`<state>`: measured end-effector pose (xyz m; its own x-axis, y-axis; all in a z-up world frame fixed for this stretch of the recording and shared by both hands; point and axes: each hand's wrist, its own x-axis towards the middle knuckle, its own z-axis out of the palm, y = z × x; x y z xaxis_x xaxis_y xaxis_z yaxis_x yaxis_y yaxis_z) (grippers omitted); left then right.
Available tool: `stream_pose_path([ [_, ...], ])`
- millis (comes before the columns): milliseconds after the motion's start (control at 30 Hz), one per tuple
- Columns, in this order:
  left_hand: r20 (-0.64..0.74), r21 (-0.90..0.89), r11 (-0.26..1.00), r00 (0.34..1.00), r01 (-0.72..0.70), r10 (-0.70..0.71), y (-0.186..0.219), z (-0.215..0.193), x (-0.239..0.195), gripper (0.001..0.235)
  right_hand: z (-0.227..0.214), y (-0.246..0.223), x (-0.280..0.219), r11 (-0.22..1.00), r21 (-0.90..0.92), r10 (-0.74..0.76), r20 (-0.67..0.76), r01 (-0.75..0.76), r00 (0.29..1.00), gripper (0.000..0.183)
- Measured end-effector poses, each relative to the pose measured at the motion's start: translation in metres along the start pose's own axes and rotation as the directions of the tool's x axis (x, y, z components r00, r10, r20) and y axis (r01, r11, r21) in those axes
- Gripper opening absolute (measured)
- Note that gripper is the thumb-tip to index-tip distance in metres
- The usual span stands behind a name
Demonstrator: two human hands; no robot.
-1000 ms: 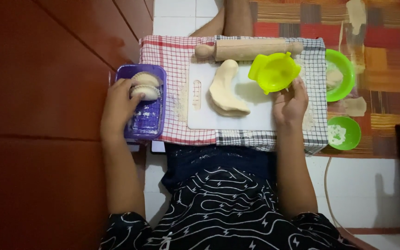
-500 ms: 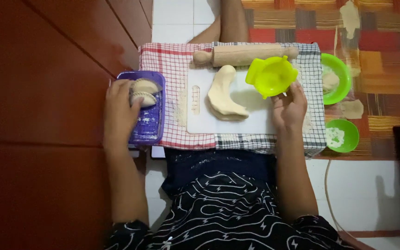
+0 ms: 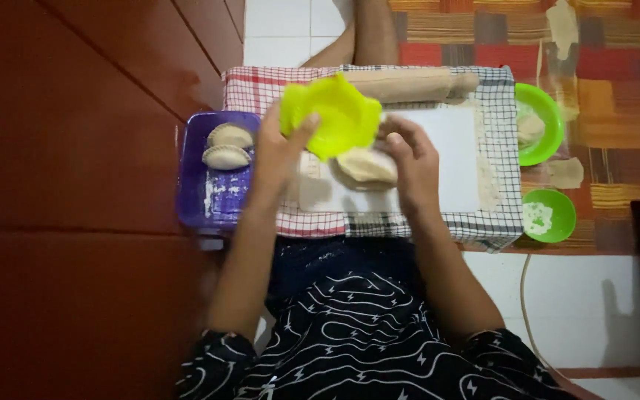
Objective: Kneading, rolling out, and shaping dough on a floor mat using a rolling pin.
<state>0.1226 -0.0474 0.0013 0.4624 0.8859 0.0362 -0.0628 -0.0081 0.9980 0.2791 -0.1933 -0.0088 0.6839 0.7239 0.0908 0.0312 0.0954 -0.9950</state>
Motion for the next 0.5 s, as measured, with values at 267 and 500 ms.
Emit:
stream_pose_path([
  [267,-0.126,0.644,0.765,0.987,0.005,0.099,0.006,-0.055,0.116,0.05,-0.015,0.034,0.048,0.546,-0.686,-0.018,0.564,0.48,0.826,0.094],
  [500,-0.168,0.822,0.541,0.983,0.178,-0.068,-0.029,-0.065,0.163,0.052,-0.01,0.041,0.062,0.342,-0.706,0.099,0.683,0.62,0.723,0.127],
])
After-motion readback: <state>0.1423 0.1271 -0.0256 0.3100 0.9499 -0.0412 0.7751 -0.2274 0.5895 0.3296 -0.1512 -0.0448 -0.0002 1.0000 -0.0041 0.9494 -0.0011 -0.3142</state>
